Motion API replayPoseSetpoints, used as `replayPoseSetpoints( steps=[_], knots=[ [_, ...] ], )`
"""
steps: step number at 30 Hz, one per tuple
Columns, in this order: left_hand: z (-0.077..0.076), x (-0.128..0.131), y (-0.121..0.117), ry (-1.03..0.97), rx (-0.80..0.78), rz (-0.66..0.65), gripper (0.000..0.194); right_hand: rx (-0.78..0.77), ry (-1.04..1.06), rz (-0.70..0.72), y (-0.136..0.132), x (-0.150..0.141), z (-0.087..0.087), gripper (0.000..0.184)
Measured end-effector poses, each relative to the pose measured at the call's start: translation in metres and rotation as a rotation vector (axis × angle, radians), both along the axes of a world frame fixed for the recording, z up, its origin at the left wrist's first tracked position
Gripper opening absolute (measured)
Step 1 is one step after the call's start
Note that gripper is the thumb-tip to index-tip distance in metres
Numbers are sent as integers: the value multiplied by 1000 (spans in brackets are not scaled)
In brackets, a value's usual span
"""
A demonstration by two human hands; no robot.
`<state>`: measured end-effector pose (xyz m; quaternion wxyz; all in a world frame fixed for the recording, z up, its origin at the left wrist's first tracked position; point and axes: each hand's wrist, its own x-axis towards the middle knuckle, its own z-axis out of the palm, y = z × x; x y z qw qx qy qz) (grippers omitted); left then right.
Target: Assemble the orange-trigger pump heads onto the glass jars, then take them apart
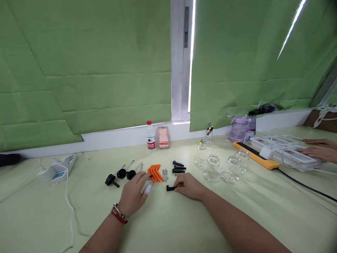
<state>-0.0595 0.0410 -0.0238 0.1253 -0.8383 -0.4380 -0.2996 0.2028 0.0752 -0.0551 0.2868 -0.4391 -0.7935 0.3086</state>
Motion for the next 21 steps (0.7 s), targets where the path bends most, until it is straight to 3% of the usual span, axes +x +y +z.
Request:
replayPoseSetpoints(
  steps=[5,7,10,12,21],
  knots=[
    [4,24,-15,269,-328,-196,43,84,1,155,-9,-13,3,14],
    [4,29,-16,306,-410,-232,45,127,38,40,-4,-9,4,14],
    [1,29,-13,305,-466,-263,38,168,59,-265,8,4,5,16],
    [-1,26,-10,275,-482,-273,34,172,5,-345,15,13,4,16],
    [1,22,-9,195,-533,-305,32,212,-194,-233,17,11,-5,18]
  ],
)
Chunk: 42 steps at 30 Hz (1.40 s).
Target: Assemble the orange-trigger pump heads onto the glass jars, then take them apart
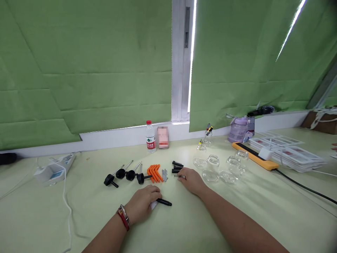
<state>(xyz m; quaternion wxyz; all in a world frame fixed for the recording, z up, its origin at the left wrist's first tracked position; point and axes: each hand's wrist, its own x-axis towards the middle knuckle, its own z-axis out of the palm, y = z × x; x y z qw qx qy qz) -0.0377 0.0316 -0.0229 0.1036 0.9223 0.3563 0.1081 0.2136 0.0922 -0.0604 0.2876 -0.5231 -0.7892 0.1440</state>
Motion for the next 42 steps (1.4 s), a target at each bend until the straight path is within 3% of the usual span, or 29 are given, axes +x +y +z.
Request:
replayPoseSetpoints(
  steps=[8,22,26,32,42],
  knots=[
    [-2,-1,2,30,-13,15,37,5,-135,54,-5,-14,2,22],
    [1,-2,2,31,-34,15,35,23,-147,245,-15,-23,-1,39],
    [0,-2,2,27,-42,26,29,22,-76,287,-18,-23,3,36],
    [2,-2,1,33,-64,44,22,-88,121,211,-15,-18,4,23],
    [-3,-5,5,10,-53,60,26,-242,277,239,-9,-4,4,11]
  ],
)
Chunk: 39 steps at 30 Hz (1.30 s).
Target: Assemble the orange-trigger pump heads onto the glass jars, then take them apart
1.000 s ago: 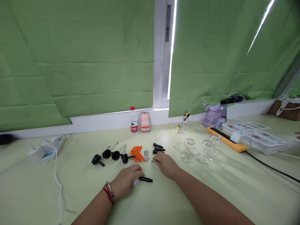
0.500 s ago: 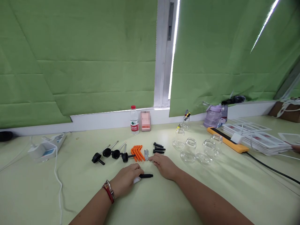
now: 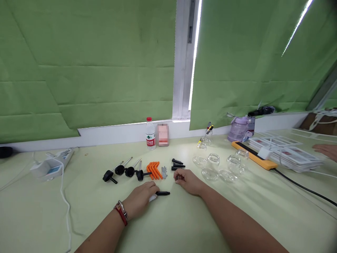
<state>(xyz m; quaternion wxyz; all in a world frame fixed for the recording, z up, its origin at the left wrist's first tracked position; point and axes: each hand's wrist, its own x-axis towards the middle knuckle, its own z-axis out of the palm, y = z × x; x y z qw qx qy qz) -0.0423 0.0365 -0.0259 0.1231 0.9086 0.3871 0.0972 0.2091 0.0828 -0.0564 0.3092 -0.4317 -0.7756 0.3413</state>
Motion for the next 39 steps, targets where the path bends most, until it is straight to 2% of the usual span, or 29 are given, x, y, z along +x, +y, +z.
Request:
replayPoseSetpoints(
  steps=[9,14,19,22,30,39],
  knots=[
    [-3,-2,3,-64,-2,33,26,-8,7,26,0,0,0,10],
    [3,0,-1,-94,-24,24,33,-22,45,23,1,0,0,10],
    [9,4,-6,-184,27,70,24,-88,140,17,2,0,-1,10],
    [11,5,-6,-226,34,111,26,-105,158,22,2,0,-1,10],
    [9,8,-4,-269,-118,117,19,-94,129,12,4,1,-4,11],
    [5,9,-5,-322,-296,141,11,-129,200,24,4,1,-4,12]
  ],
)
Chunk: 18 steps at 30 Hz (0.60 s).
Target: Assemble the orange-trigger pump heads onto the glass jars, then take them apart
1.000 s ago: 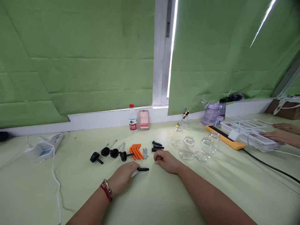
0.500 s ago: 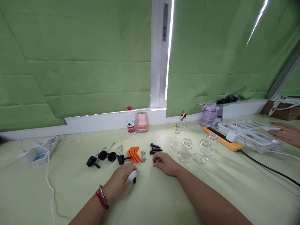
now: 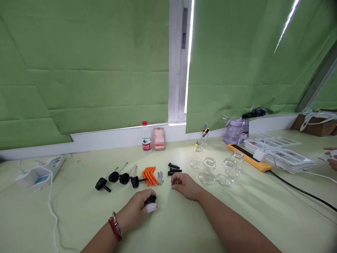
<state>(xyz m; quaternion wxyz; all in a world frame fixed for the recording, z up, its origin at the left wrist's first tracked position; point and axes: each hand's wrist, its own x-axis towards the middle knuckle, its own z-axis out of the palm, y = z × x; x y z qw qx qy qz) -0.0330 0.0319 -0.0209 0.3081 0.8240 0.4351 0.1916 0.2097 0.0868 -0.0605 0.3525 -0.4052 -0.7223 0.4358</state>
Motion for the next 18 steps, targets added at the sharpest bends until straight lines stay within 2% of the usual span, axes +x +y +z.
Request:
replayPoseSetpoints(
  steps=[5,8,13,18],
  knots=[
    [-4,1,2,-55,-67,8,12,-41,67,-6,2,-1,0,16],
    [-5,3,2,-80,-87,16,13,-50,72,-58,3,-1,0,19],
    [-2,6,1,-114,-116,14,14,71,-198,-215,4,1,-2,26],
    [-2,6,0,-88,-118,-17,16,161,-349,-229,4,4,-2,26]
  ],
)
